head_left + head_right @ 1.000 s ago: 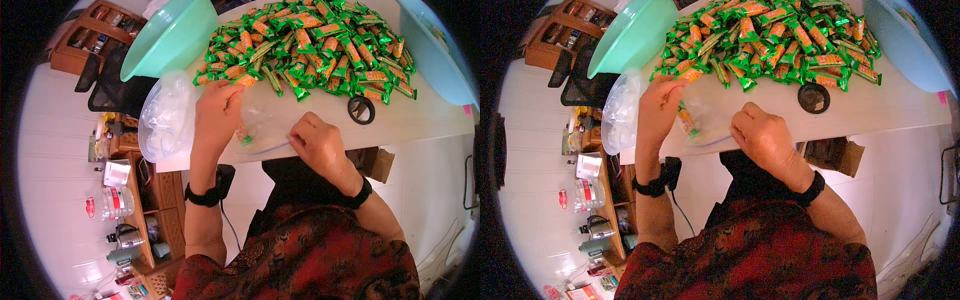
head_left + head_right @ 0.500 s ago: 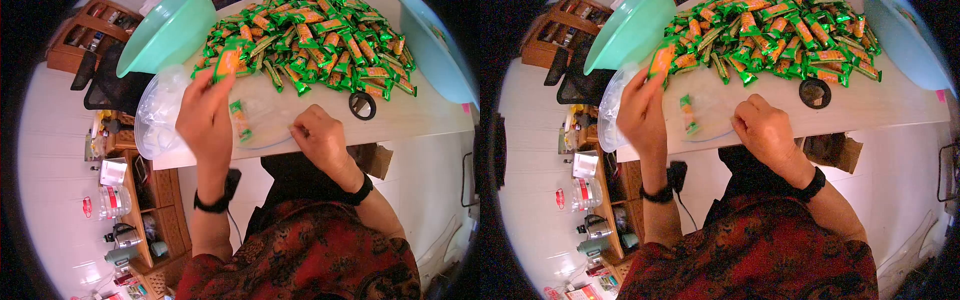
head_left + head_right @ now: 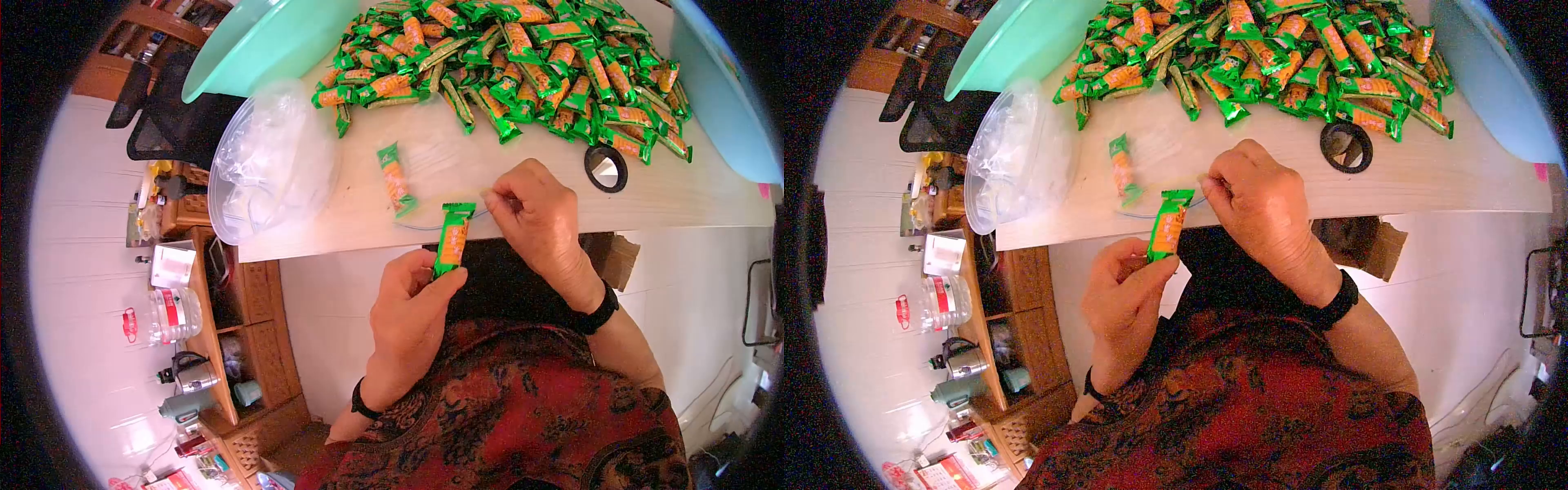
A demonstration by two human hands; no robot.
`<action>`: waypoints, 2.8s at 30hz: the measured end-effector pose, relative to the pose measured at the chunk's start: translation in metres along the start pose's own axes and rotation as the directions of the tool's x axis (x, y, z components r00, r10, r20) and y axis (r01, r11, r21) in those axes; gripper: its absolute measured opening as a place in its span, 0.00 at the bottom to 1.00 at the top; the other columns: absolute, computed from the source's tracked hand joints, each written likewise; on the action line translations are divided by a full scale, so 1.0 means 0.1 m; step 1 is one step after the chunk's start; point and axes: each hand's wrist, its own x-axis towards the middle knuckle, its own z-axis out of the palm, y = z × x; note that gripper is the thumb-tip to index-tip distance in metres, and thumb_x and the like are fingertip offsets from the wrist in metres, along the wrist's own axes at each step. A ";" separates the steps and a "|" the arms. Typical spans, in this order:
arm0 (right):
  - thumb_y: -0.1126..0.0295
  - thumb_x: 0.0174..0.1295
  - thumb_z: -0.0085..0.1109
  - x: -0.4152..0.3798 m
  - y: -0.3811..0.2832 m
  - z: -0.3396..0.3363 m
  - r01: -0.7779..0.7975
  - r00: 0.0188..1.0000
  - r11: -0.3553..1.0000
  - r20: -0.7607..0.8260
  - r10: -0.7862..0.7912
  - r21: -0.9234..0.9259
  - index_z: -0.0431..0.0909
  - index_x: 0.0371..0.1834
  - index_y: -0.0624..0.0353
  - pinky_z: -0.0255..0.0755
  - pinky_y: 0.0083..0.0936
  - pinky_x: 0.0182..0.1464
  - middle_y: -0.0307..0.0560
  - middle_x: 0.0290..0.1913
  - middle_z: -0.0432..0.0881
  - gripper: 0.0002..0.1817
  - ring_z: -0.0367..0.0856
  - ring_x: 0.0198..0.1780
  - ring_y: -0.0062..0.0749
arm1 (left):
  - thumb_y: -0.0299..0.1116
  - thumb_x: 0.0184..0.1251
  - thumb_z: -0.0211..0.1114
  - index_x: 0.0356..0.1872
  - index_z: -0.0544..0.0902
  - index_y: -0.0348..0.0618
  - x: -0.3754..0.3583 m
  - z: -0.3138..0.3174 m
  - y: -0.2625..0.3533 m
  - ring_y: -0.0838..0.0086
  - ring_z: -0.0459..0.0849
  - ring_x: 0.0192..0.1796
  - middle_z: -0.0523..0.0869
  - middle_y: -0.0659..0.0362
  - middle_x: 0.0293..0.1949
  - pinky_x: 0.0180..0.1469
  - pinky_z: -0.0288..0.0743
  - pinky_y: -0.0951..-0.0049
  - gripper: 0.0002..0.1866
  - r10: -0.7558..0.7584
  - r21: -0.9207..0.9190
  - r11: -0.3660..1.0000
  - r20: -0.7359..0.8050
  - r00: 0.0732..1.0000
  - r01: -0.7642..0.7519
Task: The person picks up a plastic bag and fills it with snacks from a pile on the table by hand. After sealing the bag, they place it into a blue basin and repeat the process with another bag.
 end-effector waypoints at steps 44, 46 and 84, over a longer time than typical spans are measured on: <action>0.71 0.53 0.65 0.00 -0.01 -0.05 0.116 0.988 0.991 0.111 -0.109 -0.064 0.73 0.27 0.56 0.75 0.38 0.25 0.46 0.28 0.72 0.08 0.78 0.26 0.45 | 0.37 0.67 0.60 0.57 0.76 0.43 1.58 0.56 -0.40 0.46 0.76 0.55 0.79 0.44 0.52 0.55 0.69 0.47 0.19 0.212 0.253 0.925 0.278 0.937 -0.285; 0.71 0.54 0.65 0.00 -0.01 -0.05 0.102 0.988 0.992 0.122 -0.092 -0.078 0.73 0.28 0.56 0.75 0.38 0.26 0.46 0.29 0.72 0.08 0.78 0.26 0.45 | 0.40 0.69 0.59 0.56 0.76 0.44 1.65 0.60 -0.41 0.48 0.77 0.52 0.81 0.47 0.46 0.52 0.68 0.43 0.18 0.112 0.342 0.914 0.308 0.945 -0.220; 0.70 0.53 0.67 0.01 0.01 -0.01 0.039 0.998 0.997 0.057 -0.035 -0.066 0.73 0.27 0.56 0.74 0.39 0.28 0.46 0.28 0.74 0.09 0.79 0.28 0.48 | 0.12 0.64 0.51 0.66 0.70 0.36 0.22 -0.06 -0.08 0.53 0.76 0.62 0.67 0.39 0.66 0.51 0.81 0.68 0.27 -0.004 0.031 1.000 0.304 0.953 -0.006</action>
